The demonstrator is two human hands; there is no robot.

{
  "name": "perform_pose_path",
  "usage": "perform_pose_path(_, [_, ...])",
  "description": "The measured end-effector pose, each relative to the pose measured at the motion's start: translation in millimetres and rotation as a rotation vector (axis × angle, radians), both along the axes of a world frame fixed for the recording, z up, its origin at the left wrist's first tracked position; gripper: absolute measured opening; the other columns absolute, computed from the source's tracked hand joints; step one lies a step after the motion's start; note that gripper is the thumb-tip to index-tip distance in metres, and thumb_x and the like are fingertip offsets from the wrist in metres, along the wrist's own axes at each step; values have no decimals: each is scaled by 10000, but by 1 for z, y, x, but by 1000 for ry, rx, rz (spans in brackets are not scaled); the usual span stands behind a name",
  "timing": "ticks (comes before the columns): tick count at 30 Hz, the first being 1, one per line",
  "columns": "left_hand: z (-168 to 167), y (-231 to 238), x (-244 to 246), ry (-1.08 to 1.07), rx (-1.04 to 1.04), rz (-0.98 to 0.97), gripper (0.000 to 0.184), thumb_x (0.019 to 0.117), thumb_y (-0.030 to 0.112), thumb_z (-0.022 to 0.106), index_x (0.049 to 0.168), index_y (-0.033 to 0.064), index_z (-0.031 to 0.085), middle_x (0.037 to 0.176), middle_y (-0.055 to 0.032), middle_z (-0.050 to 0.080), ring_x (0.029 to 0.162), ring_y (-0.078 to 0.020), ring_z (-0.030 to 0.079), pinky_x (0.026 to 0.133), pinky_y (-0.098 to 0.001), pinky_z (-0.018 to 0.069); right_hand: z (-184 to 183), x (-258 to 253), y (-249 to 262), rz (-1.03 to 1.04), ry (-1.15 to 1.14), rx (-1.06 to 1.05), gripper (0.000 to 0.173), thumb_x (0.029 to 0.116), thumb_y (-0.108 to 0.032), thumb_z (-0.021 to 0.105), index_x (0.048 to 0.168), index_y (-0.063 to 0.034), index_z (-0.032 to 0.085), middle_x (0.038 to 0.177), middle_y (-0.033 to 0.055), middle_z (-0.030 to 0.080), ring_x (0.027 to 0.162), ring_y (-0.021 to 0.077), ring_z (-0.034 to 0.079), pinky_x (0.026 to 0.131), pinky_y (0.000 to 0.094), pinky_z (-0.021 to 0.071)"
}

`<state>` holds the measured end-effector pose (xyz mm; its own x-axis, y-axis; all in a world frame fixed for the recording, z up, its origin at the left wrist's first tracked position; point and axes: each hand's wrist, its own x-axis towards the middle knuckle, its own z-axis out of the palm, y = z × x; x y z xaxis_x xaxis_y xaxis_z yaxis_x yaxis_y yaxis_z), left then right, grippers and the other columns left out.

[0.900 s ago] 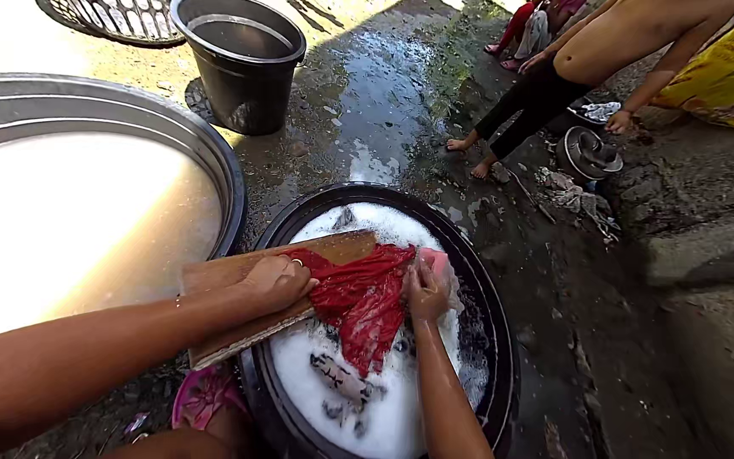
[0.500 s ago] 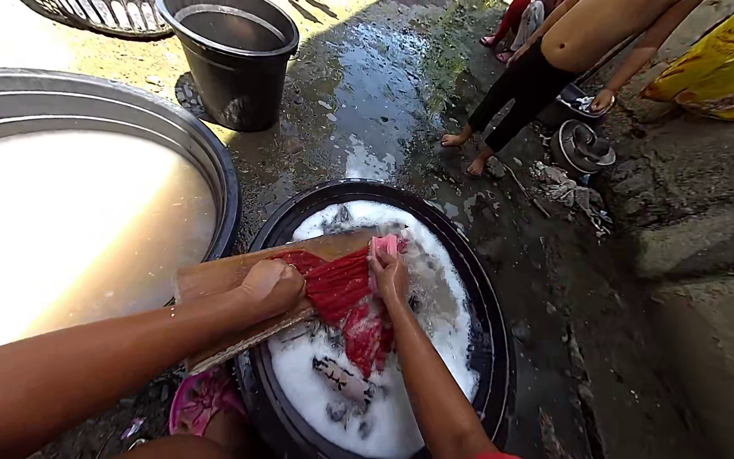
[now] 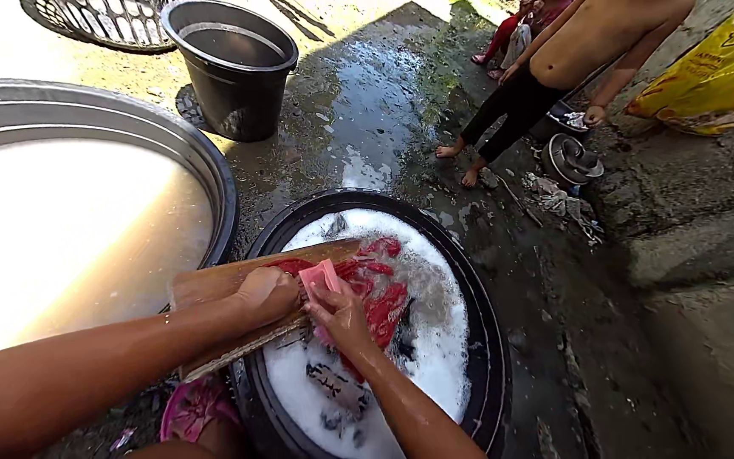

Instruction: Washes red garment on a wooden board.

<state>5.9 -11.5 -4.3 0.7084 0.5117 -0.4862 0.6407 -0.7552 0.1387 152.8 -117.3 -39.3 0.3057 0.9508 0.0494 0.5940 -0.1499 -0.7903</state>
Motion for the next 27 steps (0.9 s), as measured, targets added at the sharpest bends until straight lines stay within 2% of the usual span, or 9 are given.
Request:
perform_pose_path(5, [-11,0,-1,-17,10,18,384,1077,271,437,1008,8,709,1078,-189,722,1097,-374,691,862,-549,559,-32,95,32,-279,-172,-398,415,1009,-351,645,1359,-129,677,1416,226,587,1272,384,588,1054,539,464])
perform_pose_path(8, [-2,-1,2,7,5,2,416,1083,243,395,1018,-79,649,1080,-288,689,1087,-467,676,811,-618,538,-7,47,18,-180,-66,-201,375,959,-257,711,1284,-72,720,1314,248,640,1189,376,632,1014,524,494])
perform_pose_path(11, [4,-1,1,19,-19,-13,405,1087,217,391,1033,-97,641,1093,-296,679,1091,-480,666,817,-620,532,-1,5,-1,-27,-6,-58,350,908,-201,748,1220,-43,751,1314,279,635,1170,384,648,987,514,517])
perform_pose_path(15, [-8,1,1,-8,12,-9,378,1079,255,438,1019,2,712,1080,-195,721,1097,-380,688,867,-551,555,-39,97,28,-236,-102,-330,390,1001,-296,658,1325,-82,695,1345,216,647,1272,364,599,1090,536,438])
perform_pose_path(17, [7,3,8,21,-78,-17,463,1120,293,354,1117,-57,657,1171,-283,675,1181,-458,642,912,-625,519,-43,123,30,-308,120,-202,351,998,-169,664,1290,24,683,1294,219,681,1235,280,636,1094,437,449])
perform_pose_path(19, [32,8,17,-98,-239,-42,503,1142,305,331,1187,-108,615,1169,-348,637,1182,-510,605,972,-667,457,-17,116,23,-341,565,32,377,1040,-72,572,1373,104,555,1303,192,651,1076,138,646,934,273,513])
perform_pose_path(21, [56,9,28,-446,-390,-73,431,1132,238,382,1064,-106,631,947,-274,630,920,-402,619,863,-578,477,14,104,3,-107,1041,262,600,1022,-201,580,1535,-16,330,1323,75,633,1021,83,681,837,260,587])
perform_pose_path(23, [87,6,42,-757,-530,-36,393,1123,227,420,958,-57,637,816,-116,576,749,-177,533,738,-379,461,43,90,-14,138,1241,396,864,826,-368,838,1513,-158,358,1206,3,734,968,118,748,788,315,643])
perform_pose_path(27, [121,5,62,-1144,-848,-153,399,1068,146,527,680,75,581,585,79,532,548,43,499,544,-141,412,113,84,-38,246,1086,588,549,791,-455,834,1224,-169,654,1021,-12,771,898,101,744,774,303,628])
